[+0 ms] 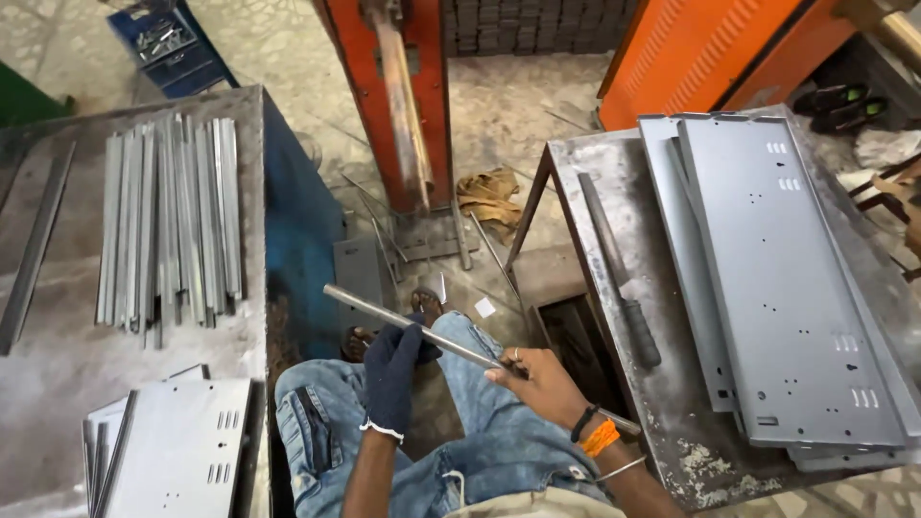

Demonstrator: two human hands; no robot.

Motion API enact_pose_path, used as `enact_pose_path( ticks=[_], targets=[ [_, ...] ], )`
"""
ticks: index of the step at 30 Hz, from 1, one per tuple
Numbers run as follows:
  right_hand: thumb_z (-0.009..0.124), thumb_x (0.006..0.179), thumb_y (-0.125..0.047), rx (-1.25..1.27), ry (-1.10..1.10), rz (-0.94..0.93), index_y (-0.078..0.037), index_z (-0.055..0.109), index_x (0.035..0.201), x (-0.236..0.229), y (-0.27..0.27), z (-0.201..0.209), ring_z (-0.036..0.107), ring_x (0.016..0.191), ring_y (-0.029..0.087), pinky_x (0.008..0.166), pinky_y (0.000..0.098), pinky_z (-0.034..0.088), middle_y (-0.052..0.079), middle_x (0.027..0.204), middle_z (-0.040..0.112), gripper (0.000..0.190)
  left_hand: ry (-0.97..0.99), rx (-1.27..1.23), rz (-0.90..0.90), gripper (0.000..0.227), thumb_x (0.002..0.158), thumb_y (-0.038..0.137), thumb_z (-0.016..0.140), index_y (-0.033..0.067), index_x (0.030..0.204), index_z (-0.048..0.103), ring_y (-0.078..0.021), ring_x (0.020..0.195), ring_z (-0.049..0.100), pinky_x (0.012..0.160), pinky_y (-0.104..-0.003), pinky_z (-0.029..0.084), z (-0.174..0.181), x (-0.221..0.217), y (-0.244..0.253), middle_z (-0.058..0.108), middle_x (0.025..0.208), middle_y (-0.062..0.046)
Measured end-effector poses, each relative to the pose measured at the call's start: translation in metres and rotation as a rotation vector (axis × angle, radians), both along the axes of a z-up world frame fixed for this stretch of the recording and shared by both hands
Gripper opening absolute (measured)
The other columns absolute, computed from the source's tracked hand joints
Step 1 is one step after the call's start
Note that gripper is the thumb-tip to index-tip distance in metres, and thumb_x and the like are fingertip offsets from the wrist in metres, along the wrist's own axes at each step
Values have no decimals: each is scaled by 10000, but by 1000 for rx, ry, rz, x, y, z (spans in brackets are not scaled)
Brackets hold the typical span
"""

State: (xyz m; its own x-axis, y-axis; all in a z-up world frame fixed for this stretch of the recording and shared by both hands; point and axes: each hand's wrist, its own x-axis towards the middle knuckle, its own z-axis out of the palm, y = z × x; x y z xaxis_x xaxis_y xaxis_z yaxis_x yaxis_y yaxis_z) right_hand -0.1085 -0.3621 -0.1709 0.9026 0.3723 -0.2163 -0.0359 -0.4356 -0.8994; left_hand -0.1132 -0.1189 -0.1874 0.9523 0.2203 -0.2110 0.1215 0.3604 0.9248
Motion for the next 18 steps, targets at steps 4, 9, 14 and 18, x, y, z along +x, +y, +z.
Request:
enact_pose_path(
  ticks=[4, 9, 14, 18],
  targets=[
    [780, 902, -335, 46, -209, 72, -1, 690, 873, 29, -4, -4, 518, 591, 143, 540, 359, 446, 98, 625, 573, 347, 17, 84, 16, 310, 1007, 222, 634, -34, 1158, 722, -150, 731, 683, 681, -301, 542, -17, 16, 4, 727, 859, -103],
    [769, 860, -405, -150, -250, 111, -32, 728, 882, 67, -3, 33, 621, 572, 330, 552, 405, 440, 196, 663, 626, 376, 28, 168, 73, 303, 989, 230, 648, -4, 1167, 719, -136, 768, 679, 693, -296, 546, -14, 46, 8, 724, 907, -69],
    [765, 897, -361, -28, -324, 32, -35, 732, 899, 56, -15, 21, 603, 596, 268, 560, 379, 464, 161, 681, 641, 327, -61, 125, -15, 293, 995, 245, 639, 3, 1143, 711, -129, 792, 692, 717, -294, 575, 0, 61, -6, 726, 920, -43],
    [764, 942, -316, -9, -89, -69, -10, 712, 871, 28, -20, 2, 471, 602, 205, 566, 387, 421, 156, 632, 557, 318, -93, 169, -126, 292, 997, 253, 639, 2, 1120, 723, -137, 773, 692, 702, -293, 563, 11, 59, -18, 730, 902, -52]
  ],
)
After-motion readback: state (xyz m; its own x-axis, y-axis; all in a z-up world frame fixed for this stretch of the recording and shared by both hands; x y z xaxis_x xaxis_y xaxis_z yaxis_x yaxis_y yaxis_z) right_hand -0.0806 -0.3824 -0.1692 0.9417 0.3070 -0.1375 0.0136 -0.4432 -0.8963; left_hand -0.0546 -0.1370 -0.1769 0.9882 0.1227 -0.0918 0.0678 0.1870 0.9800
